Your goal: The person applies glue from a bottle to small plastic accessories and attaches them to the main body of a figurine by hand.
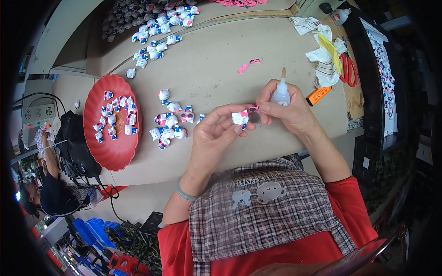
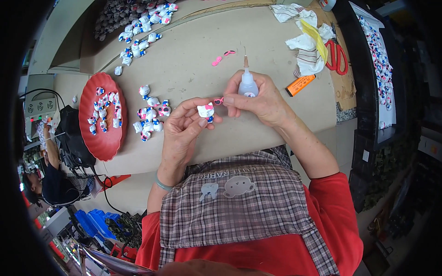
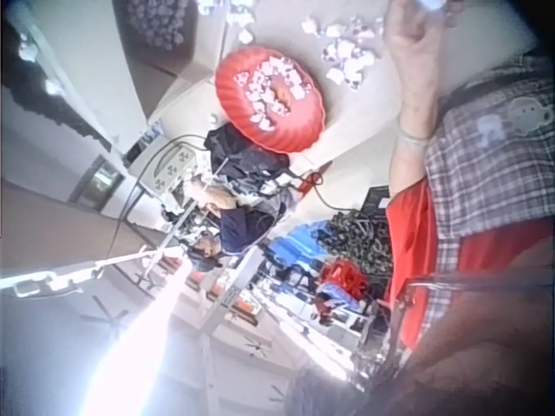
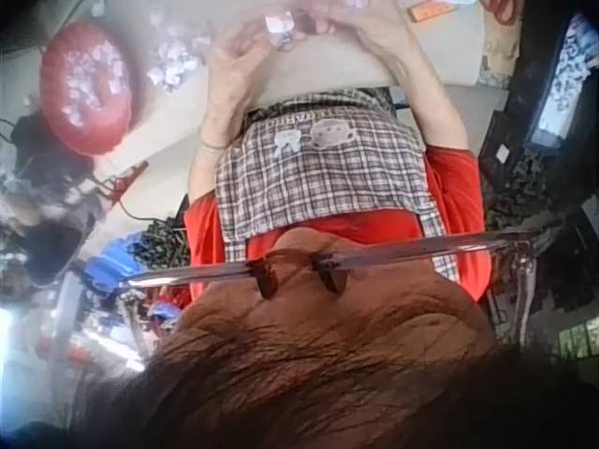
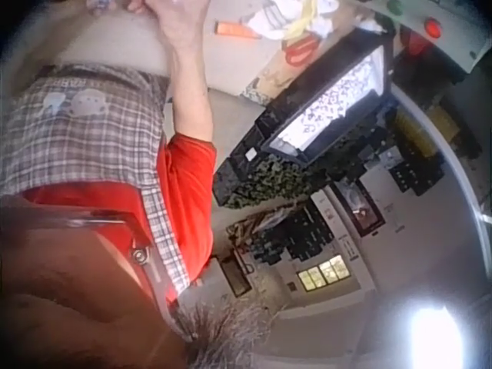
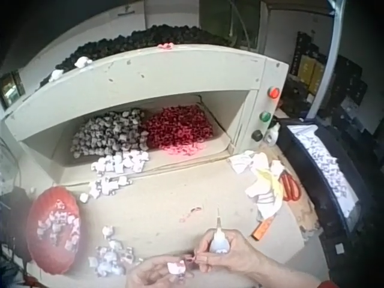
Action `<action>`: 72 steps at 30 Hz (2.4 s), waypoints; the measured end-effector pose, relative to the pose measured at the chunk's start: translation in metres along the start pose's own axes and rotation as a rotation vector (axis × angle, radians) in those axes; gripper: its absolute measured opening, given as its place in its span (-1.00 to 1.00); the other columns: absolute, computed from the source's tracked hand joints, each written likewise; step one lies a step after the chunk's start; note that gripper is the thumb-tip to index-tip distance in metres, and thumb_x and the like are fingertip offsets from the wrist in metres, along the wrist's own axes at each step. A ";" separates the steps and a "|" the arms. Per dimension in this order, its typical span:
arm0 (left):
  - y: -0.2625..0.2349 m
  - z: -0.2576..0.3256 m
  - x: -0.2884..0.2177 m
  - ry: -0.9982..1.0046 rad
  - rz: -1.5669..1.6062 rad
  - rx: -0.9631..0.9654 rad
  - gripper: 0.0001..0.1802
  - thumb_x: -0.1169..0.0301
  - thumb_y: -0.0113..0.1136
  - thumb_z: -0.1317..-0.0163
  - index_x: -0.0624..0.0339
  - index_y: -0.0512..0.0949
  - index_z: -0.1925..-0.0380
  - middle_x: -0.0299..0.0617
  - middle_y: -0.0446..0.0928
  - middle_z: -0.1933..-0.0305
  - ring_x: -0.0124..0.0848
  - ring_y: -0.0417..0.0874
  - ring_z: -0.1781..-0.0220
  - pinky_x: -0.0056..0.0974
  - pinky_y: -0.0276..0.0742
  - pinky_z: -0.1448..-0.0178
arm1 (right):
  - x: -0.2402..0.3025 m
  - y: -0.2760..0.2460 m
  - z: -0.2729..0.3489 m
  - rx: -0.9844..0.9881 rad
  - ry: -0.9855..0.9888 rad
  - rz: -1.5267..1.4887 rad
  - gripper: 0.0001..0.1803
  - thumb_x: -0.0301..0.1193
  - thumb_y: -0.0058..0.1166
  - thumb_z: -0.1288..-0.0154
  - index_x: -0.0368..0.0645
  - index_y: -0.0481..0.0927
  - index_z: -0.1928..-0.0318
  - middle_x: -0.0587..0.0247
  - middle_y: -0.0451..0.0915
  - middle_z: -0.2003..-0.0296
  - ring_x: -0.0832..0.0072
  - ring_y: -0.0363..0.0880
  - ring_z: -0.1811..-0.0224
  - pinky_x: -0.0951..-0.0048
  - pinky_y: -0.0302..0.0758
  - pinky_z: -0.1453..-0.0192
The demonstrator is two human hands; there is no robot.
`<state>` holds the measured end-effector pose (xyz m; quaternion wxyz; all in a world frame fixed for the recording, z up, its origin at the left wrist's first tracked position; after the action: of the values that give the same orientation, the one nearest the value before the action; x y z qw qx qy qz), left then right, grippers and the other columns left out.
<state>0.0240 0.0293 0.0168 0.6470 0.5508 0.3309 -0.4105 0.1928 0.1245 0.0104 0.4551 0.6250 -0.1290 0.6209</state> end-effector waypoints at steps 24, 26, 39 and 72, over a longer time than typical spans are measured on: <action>0.001 0.001 0.007 0.037 -0.132 -0.058 -0.59 0.68 0.13 -0.20 0.38 0.43 -0.09 -0.11 0.55 0.04 -0.43 0.60 0.05 -0.37 0.57 -0.03 | 0.003 0.019 0.012 0.020 0.002 0.190 -0.91 -0.62 0.18 -0.15 -0.30 0.53 0.34 0.24 0.58 0.44 0.61 0.57 0.48 0.59 0.55 0.39; 0.002 0.002 0.007 0.049 -0.168 -0.053 -0.59 0.67 0.13 -0.19 0.37 0.44 -0.08 -0.12 0.55 0.04 -0.42 0.60 0.04 -0.37 0.57 -0.03 | 0.004 0.020 0.013 0.016 0.021 0.229 -0.91 -0.62 0.19 -0.15 -0.29 0.53 0.34 0.26 0.58 0.44 0.62 0.56 0.48 0.60 0.54 0.38; 0.008 0.003 0.005 0.210 -0.425 -0.103 -0.73 0.64 0.16 -0.18 0.35 0.55 0.08 -0.04 0.59 0.02 -0.38 0.63 0.05 -0.31 0.60 -0.04 | -0.002 0.031 0.020 -0.169 -0.011 0.351 -0.88 -0.61 0.20 -0.15 -0.27 0.48 0.39 0.31 0.54 0.50 0.67 0.52 0.54 0.64 0.48 0.47; -0.018 -0.001 0.001 0.011 0.435 0.006 -0.76 0.37 0.12 -0.31 0.16 0.46 0.06 -0.03 0.56 0.13 -0.47 0.47 0.32 -0.44 0.39 0.22 | 0.007 0.016 0.020 -0.186 -0.026 0.281 -0.90 -0.50 0.17 -0.22 -0.21 0.51 0.31 0.38 0.52 0.51 0.74 0.45 0.58 0.70 0.37 0.54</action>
<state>0.0086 0.0289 0.0076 0.7168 0.6135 0.2063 -0.2592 0.1959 0.1039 0.0265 0.4180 0.5640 -0.2782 0.6556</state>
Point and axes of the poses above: each hand's wrist, its own z-axis away from the middle knuckle, its own y-axis out of the palm, x = y × z, the point moved 2 cm from there along -z, towards the middle knuckle
